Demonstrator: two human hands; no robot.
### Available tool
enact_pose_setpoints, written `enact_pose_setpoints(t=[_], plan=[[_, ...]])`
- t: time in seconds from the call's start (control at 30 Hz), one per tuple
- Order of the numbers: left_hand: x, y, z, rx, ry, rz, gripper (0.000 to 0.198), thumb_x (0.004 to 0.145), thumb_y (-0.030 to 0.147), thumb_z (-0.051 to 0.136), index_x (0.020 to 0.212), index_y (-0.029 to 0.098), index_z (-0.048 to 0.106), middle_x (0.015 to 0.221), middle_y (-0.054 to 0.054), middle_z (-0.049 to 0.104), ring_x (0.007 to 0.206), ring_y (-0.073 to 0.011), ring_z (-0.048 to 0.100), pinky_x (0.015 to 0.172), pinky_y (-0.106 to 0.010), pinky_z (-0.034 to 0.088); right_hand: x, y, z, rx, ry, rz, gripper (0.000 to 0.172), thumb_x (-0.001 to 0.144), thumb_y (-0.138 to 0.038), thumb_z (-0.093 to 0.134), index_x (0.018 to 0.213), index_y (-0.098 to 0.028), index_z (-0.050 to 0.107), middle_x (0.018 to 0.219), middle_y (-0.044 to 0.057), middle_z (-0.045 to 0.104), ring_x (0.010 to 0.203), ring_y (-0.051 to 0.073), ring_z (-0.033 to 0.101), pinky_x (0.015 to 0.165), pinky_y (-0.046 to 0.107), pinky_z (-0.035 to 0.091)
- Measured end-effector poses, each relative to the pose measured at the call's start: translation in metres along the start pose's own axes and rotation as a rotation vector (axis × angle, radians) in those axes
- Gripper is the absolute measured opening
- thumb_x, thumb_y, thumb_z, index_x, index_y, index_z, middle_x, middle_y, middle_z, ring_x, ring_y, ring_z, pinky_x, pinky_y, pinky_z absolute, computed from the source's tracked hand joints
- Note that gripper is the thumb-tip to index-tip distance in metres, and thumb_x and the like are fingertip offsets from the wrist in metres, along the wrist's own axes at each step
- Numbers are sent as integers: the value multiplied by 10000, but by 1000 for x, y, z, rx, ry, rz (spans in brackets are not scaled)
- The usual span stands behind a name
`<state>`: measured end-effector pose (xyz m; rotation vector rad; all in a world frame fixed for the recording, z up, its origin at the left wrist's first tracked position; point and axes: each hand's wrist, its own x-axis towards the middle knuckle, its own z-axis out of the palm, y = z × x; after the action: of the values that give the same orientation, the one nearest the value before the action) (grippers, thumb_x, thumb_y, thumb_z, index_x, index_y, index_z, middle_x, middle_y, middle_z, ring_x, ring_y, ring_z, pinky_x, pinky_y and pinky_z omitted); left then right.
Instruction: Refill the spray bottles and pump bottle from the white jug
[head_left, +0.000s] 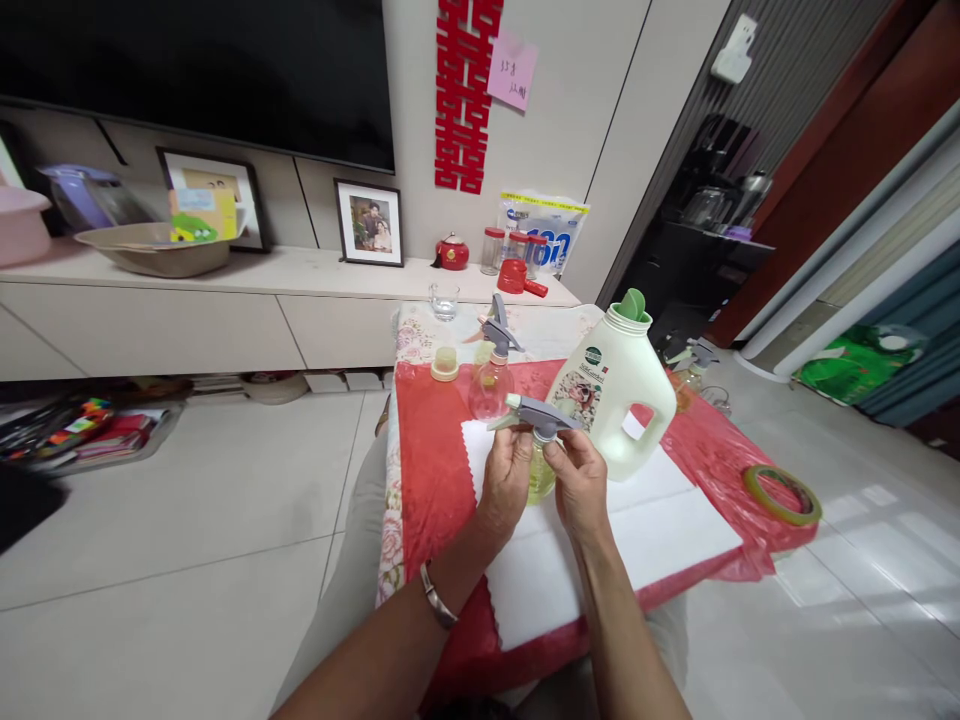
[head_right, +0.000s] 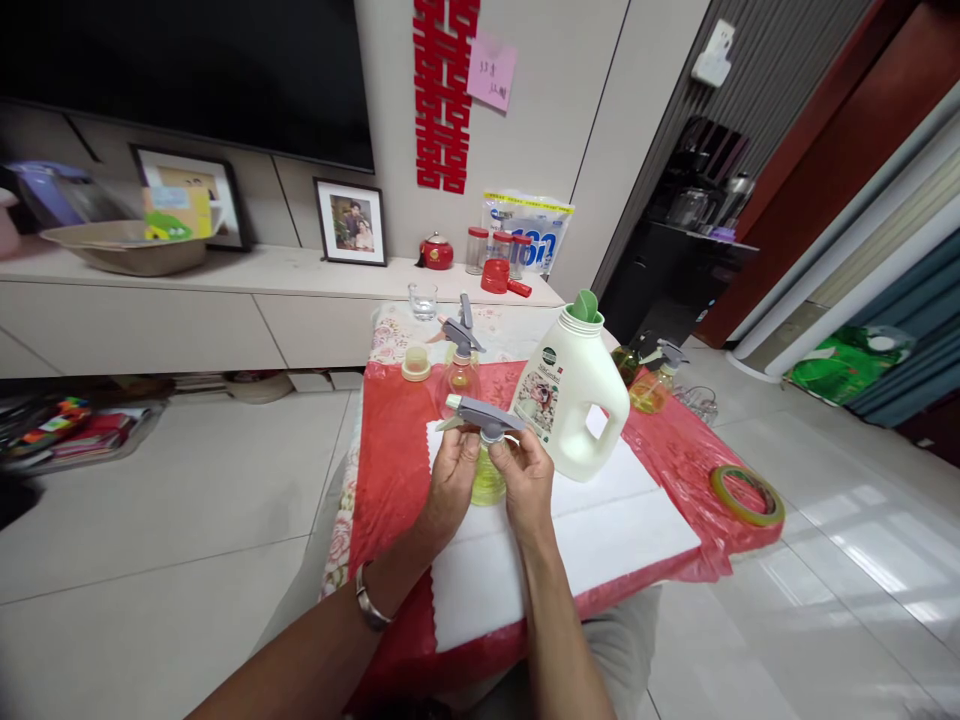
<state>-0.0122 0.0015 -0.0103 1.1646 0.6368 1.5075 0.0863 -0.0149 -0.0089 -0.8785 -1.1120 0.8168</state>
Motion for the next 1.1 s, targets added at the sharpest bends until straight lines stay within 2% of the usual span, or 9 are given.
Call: enact_pose_setpoints(t=[0.1, 0.27, 0.47, 0.63, 0.73, 0.83, 0.93, 1.0, 1.1], plan=[[-2, 1, -2, 81, 24, 12, 306, 964, 479, 522, 1082, 206, 595, 1096, -84, 689, 1057, -234, 646, 963, -389, 487, 1, 0, 1, 19, 11, 11, 383, 810, -383, 774, 1151, -235, 682, 1166, 55, 658, 1091, 205, 616, 1018, 386, 468], [-4, 0, 1, 85, 34, 53, 277, 967, 456, 515, 1098, 214, 548, 1111, -89, 665, 1058, -233, 648, 944, -385, 495, 1, 3, -2, -6, 10, 23, 330, 793, -361, 785, 1079, -210, 714, 1120, 63, 670, 1124, 220, 597, 1068, 414, 430], [-5, -5, 0, 104, 30, 87, 220, 982, 388, 493, 1125, 221, 508, 1088, -75, 631, 1025, -210, 644, 932, -373, 496, 0, 1, 5, -37, 72, 11, 388, 734, -296, 828, 1084, -220, 678, 1055, 34, 662, 998, 186, 616, 979, 374, 468], [-4, -7, -2, 107, 1, 109, 208, 999, 379, 469, 1138, 233, 520, 1098, -67, 633, 1039, -204, 635, 950, -371, 486, 0, -8, 2, -78, -24, 2, 380, 801, -404, 765, 1133, -230, 704, 1249, 68, 621, 1196, 239, 555, 1086, 425, 410], [-4, -4, -1, 109, -15, 114, 225, 1000, 411, 468, 1124, 233, 530, 1087, -69, 642, 1038, -207, 638, 950, -371, 488, 0, -9, -2, -91, -26, -6, 324, 858, -451, 698, 1090, -227, 725, 1260, 68, 617, 1237, 247, 525, 1123, 444, 376], [-5, 0, -1, 77, -18, 107, 263, 989, 454, 483, 1111, 227, 533, 1091, -75, 650, 1036, -218, 644, 943, -380, 495, 1, -5, -1, -83, 6, -5, 322, 818, -406, 754, 1078, -222, 712, 1219, 67, 624, 1188, 235, 551, 1084, 421, 409], [-4, 3, -1, 51, -21, 104, 301, 974, 492, 501, 1105, 223, 531, 1074, -72, 660, 1001, -222, 658, 915, -381, 506, 1, -1, 2, -60, 46, -3, 348, 773, -358, 802, 1068, -224, 675, 1111, 50, 641, 1048, 199, 598, 967, 369, 477], [-4, 3, -1, 51, -21, 108, 305, 975, 496, 499, 1110, 223, 529, 1060, -66, 661, 991, -217, 659, 914, -376, 504, 0, -2, 2, -54, 32, -1, 375, 761, -360, 812, 1079, -223, 669, 1065, 44, 646, 1004, 192, 607, 941, 357, 488], [-4, 0, -1, 51, -34, 107, 287, 982, 473, 498, 1126, 226, 522, 1117, -73, 655, 1055, -217, 645, 954, -372, 487, 0, -6, 0, -55, -30, -4, 366, 808, -424, 763, 1097, -209, 697, 1153, 65, 637, 1122, 220, 582, 1054, 390, 436]])
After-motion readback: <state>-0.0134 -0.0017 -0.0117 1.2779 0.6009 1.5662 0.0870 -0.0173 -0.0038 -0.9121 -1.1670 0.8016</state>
